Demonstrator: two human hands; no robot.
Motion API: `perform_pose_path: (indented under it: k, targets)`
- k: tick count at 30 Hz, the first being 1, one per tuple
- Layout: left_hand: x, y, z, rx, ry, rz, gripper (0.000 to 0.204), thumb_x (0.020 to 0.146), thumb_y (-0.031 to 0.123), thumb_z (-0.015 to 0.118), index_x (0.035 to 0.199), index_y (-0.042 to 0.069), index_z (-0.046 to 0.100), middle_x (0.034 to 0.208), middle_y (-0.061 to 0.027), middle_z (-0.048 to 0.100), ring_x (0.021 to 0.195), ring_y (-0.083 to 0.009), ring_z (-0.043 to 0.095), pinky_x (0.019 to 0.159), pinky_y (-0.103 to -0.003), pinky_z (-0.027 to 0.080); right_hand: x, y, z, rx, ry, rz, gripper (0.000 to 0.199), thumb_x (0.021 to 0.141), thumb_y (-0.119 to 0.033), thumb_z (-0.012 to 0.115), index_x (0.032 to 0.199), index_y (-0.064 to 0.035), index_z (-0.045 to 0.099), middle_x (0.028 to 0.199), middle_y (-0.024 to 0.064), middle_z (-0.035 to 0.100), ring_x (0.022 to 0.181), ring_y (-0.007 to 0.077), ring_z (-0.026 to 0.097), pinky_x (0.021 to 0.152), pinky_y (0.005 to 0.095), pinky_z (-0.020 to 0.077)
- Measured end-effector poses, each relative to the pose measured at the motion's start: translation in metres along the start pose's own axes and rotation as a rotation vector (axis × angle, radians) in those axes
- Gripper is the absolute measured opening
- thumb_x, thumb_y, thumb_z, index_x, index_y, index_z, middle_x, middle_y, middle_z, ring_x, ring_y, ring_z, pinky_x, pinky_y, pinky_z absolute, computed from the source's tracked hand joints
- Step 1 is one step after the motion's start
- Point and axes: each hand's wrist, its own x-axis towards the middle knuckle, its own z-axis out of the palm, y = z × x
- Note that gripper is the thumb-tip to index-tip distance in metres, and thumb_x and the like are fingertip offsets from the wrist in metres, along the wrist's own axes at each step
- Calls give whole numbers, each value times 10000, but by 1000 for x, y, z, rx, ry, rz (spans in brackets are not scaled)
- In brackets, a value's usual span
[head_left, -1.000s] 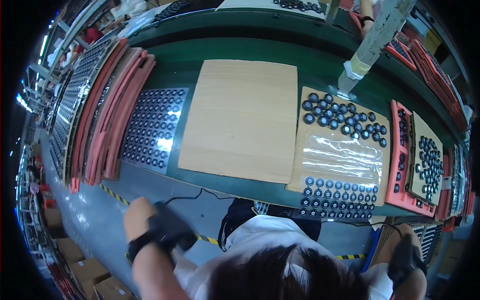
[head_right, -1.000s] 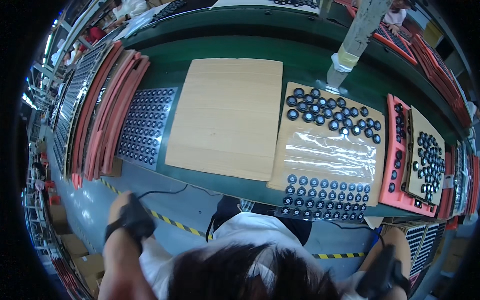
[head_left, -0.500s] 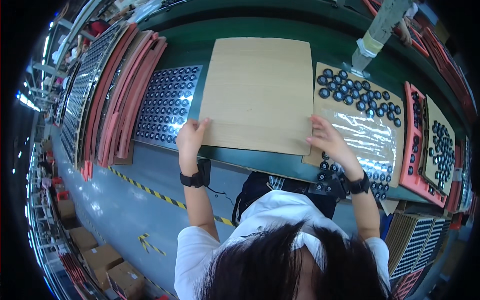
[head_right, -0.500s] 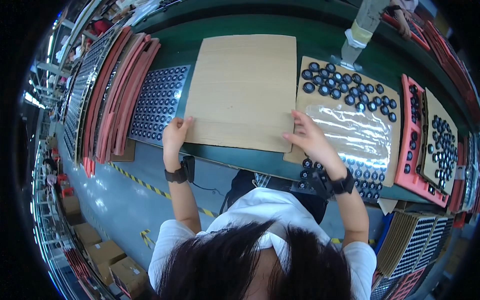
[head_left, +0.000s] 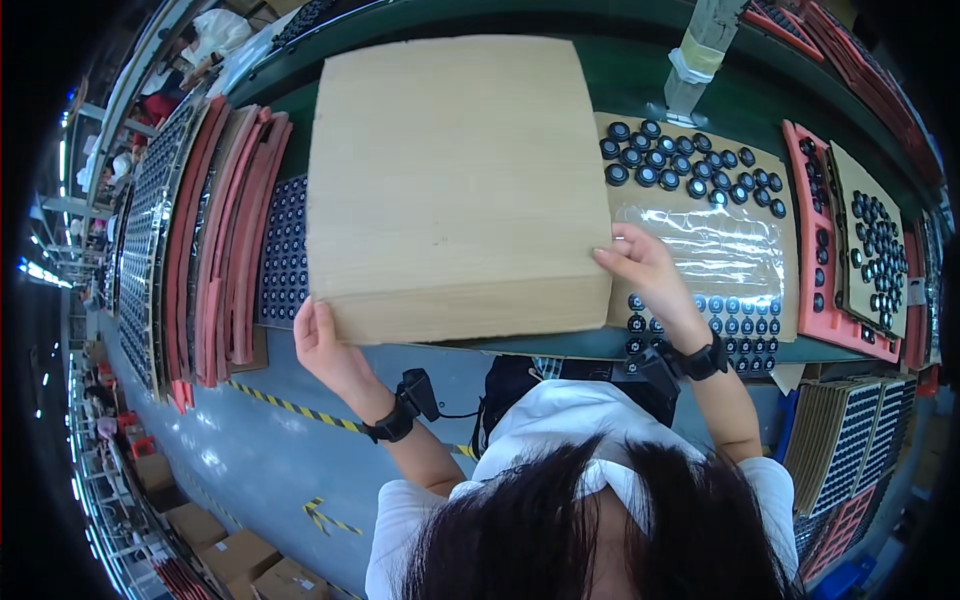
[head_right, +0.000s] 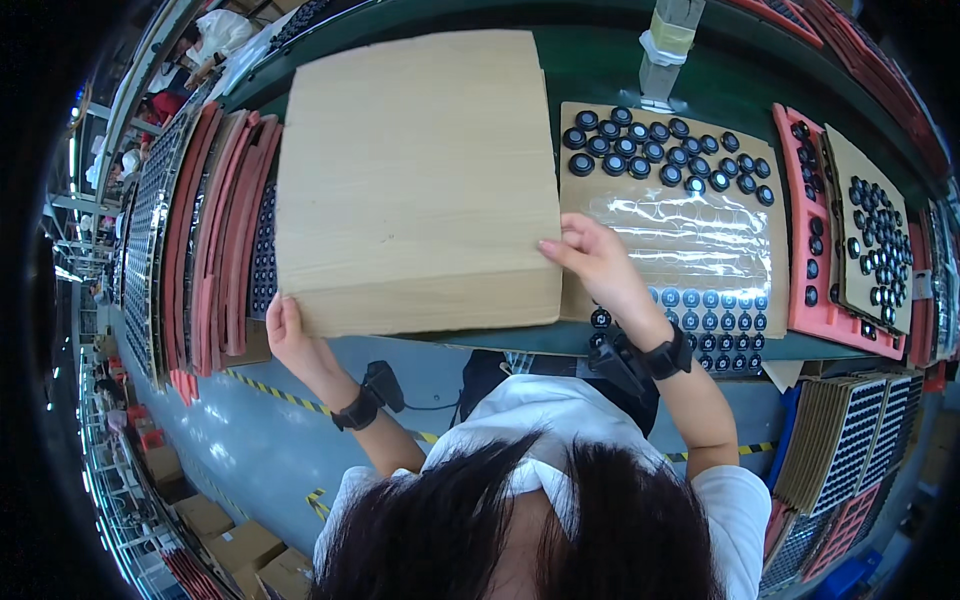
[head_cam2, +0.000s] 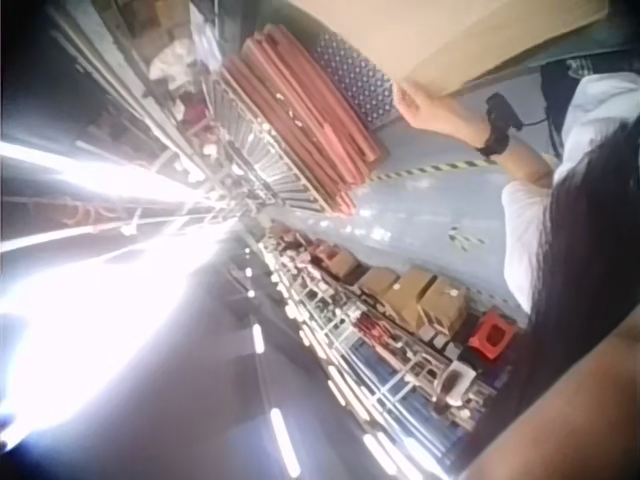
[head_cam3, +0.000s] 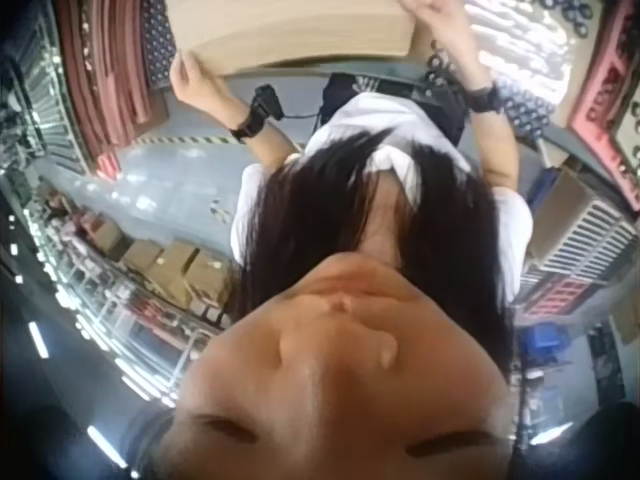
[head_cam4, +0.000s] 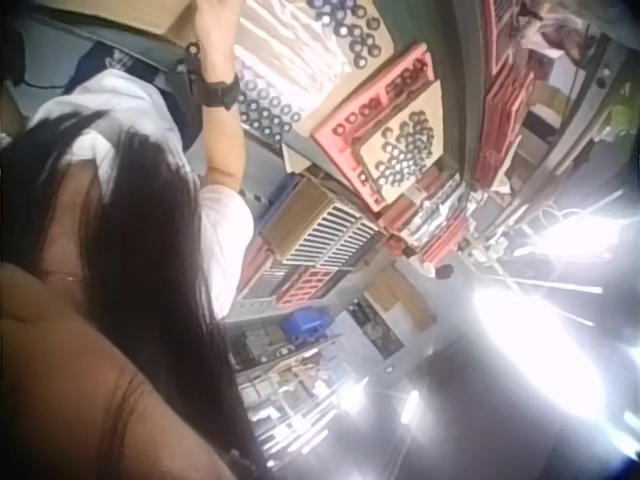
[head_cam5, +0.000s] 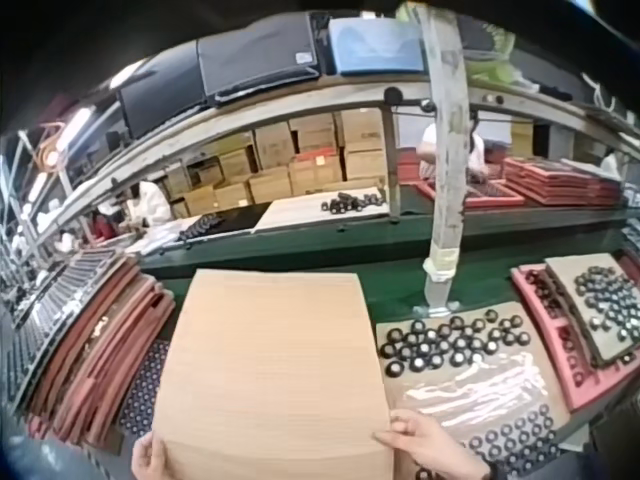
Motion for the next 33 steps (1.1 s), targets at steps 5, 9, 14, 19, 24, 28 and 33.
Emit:
perform_pose_path:
  k: [5, 9, 14, 19, 24, 28, 33]
  targets:
    - [-20, 16, -8, -1007, -123, -265, 407, 947, 220, 412, 1283, -8, 374, 1275, -156, 441, 1149, -247, 442, 978, -382, 354, 4, 5, 39, 38, -62, -69, 184, 859, -74, 573, 1004, 22, 514, 870, 74, 656, 815, 90, 590, 758, 209, 445]
    - [-57, 15, 27, -456, 56, -173, 414, 935, 190, 442, 1278, -25, 356, 1285, -141, 439, 1171, -247, 425, 991, -401, 347, -1, 1, 68, -232, -123, -116, 227, 851, -97, 583, 1051, -18, 511, 863, 92, 657, 804, 117, 608, 732, 233, 458]
    - [-12, 11, -20, -974, -250, -640, 354, 934, 195, 456, 1208, -29, 439, 1145, -130, 532, 1036, -205, 521, 895, -340, 430, -18, -16, 49, -650, -196, -336, 401, 807, -153, 624, 1170, -52, 486, 976, 113, 621, 853, 215, 606, 776, 291, 466]
    - [1, 4, -48, 35, 39, -160, 312, 941, 198, 412, 1051, -75, 515, 865, -46, 569, 769, -92, 547, 687, -177, 410, -53, -36, -13, -739, 82, -225, 460, 807, -116, 609, 1237, -58, 454, 1026, 98, 602, 917, 183, 575, 829, 307, 445]
    - [25, -34, -95, 372, -82, -57, 303, 937, 148, 391, 1078, -98, 499, 995, -99, 569, 892, -141, 543, 760, -234, 435, -92, -37, -66, -619, 323, -154, 465, 812, -40, 569, 1255, -22, 431, 1039, 81, 582, 929, 140, 539, 869, 277, 400]
    - [42, -68, -113, 276, -38, -63, 333, 931, 185, 435, 1106, -94, 484, 1041, -118, 565, 922, -178, 552, 816, -265, 447, -111, -30, -94, -597, 373, -148, 446, 834, -24, 541, 1264, -16, 421, 1063, 92, 572, 945, 133, 530, 876, 264, 388]
    - [60, -101, -110, -167, 397, -180, 278, 895, 63, 454, 1148, -52, 444, 1068, -173, 547, 951, -240, 555, 819, -341, 477, -115, -30, -101, -574, 392, -141, 443, 855, -16, 512, 1282, -13, 395, 1084, 95, 558, 967, 134, 518, 887, 260, 377]
